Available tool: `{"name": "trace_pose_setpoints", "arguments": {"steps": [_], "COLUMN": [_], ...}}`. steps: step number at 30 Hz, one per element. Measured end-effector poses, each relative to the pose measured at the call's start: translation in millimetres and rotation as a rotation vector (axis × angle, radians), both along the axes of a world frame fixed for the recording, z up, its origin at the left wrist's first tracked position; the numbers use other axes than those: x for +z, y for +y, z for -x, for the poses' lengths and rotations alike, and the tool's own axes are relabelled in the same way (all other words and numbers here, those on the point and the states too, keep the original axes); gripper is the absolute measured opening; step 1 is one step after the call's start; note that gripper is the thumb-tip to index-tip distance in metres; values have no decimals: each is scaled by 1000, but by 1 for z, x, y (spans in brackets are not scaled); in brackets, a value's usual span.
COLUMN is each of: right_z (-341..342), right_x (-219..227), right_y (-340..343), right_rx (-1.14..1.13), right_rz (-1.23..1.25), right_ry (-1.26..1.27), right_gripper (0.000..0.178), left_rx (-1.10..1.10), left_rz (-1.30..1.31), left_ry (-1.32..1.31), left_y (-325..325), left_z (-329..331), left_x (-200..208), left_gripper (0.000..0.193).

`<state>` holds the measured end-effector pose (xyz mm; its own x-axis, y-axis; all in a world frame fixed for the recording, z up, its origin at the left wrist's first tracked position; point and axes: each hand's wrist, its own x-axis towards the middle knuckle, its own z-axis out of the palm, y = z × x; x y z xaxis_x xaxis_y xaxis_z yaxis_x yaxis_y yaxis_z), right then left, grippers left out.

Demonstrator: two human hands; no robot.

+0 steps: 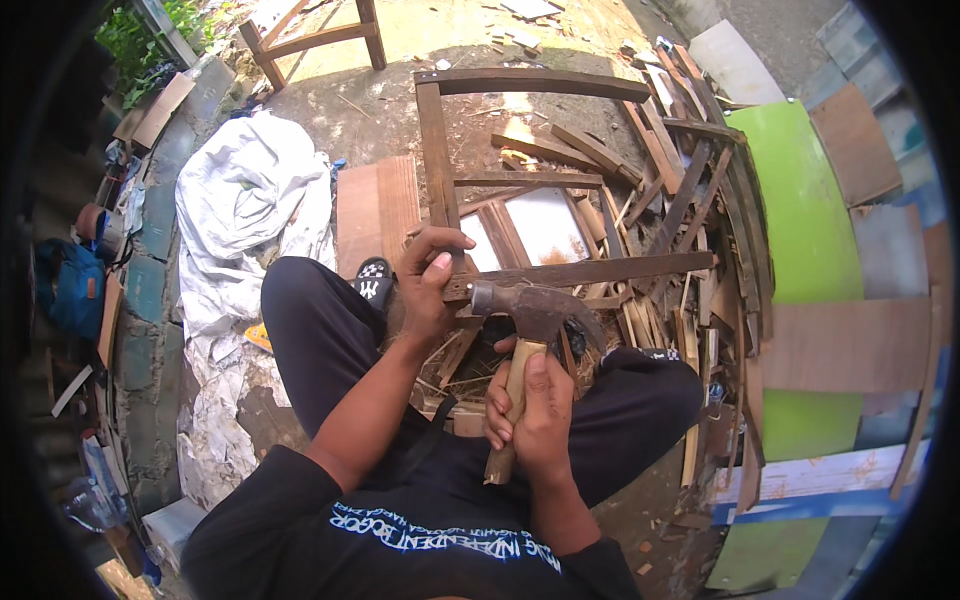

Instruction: The person sits on the ground and assembles a wooden frame by hand, using a hammer to drive nails into the joints. They repeatedly adjust the frame's position and hammer different sections to secure the pieces together.

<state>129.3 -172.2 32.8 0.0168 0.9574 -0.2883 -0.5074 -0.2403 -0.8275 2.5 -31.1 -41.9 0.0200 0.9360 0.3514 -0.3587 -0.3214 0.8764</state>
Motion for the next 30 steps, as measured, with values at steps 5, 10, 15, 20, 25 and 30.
{"name": "trace_pose_setpoints", "arguments": {"steps": [5,10,15,20,25,30], "right_z": [-7,-4,7,-9,8,3], "right_x": [5,-2,14,3,16,13], "right_y": [3,6,3,13,1,1], "right_rx": [-127,-285,-3,-371,75,84], "right_rz": [-15,-13,16,-20,98,46], "right_ry": [27,10,-144,75,-58,-89], "right_gripper": [49,48,50,47,46,51], "left_rx": [-9,6,-31,-7,-37,-14], "left_rz": [2,1,30,-12,41,0], "left_ry": [-11,-16,-58,9,-75,-27], "left_y": [-1,-2,1,0,5,6], "left_z": [12,3,15,12,13,14], "left_x": [-8,-5,-9,-8,-5,-9], "left_gripper": [29,29,31,32,32,34]}}
